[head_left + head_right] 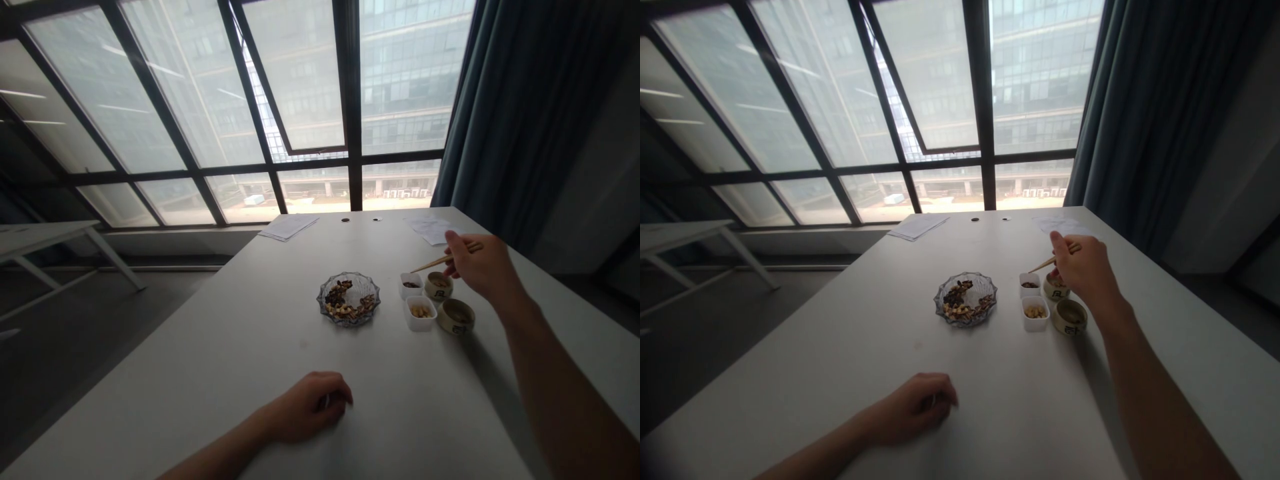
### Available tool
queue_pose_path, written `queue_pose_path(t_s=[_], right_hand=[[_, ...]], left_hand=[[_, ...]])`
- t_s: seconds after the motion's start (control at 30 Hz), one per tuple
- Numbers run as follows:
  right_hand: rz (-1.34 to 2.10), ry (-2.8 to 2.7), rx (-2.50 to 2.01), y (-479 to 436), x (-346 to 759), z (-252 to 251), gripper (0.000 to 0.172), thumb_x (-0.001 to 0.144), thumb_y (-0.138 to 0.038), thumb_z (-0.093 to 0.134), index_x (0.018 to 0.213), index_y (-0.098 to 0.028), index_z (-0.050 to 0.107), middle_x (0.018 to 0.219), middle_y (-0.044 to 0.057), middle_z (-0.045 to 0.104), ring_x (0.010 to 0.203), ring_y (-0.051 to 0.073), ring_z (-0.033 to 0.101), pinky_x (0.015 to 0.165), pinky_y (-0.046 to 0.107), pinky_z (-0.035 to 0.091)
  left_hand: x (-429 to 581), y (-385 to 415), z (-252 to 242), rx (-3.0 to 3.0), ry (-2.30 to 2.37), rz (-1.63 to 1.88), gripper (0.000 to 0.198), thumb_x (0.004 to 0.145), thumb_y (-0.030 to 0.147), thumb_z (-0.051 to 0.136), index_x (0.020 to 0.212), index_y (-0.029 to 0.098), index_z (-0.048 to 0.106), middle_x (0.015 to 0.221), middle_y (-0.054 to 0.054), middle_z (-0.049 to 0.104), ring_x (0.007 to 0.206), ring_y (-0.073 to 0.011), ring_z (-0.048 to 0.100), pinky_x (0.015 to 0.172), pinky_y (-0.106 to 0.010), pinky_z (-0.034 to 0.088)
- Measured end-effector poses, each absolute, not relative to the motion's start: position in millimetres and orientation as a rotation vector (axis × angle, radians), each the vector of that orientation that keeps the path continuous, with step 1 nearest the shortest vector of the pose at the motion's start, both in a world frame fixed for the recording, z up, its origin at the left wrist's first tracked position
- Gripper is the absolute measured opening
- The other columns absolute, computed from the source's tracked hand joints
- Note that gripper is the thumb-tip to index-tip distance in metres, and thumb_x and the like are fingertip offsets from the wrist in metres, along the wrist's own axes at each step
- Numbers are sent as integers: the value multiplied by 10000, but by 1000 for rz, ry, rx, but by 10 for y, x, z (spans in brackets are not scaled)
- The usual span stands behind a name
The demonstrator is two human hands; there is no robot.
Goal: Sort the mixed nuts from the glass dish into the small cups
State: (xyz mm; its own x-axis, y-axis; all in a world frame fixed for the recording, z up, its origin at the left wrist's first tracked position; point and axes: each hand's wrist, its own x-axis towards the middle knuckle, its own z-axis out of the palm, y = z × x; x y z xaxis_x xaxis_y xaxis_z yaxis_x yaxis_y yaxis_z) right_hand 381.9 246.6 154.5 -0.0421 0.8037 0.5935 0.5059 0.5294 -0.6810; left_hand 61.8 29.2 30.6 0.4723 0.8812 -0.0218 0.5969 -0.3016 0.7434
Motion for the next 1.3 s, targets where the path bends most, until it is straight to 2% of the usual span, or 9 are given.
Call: queue_pose_path(t_s=[0.2,0.43,0.67,1.3], right_hand=[[514,-1654,-1028,2187,3619,1694,562,916,-678,563,739,-162,703,559,64,675,440,197,660,409,271,502],[735,-1957,-921,1969,3253,1567,489,972,-589,530,746,-180,673,622,54,690,540,198,698,473,260,477],[589,-2199,-915,2043,3062,1376,475,1004,-499,470,641,-210,573,552,15,650,501,170,641,510,273,410],[613,-2212,-882,2121,3006,1225,473,1012,-485,471,637,-208,549,543,-5,629,502,155,619,557,278,394]], left_hand=[[617,294,310,2015,1216,508,179,898,180,574,1037,199,686,875,-11,647,733,-131,563,690,-226,449],[615,298,293,2025,1219,518,191,884,162,574,1033,200,687,884,-10,652,746,-133,572,704,-228,454],[626,298,300,2017,1221,507,168,903,196,575,1030,203,685,896,-19,668,748,-140,583,706,-235,464],[634,300,300,2034,1176,565,215,853,113,574,1018,184,693,876,-14,663,725,-128,579,685,-218,457]])
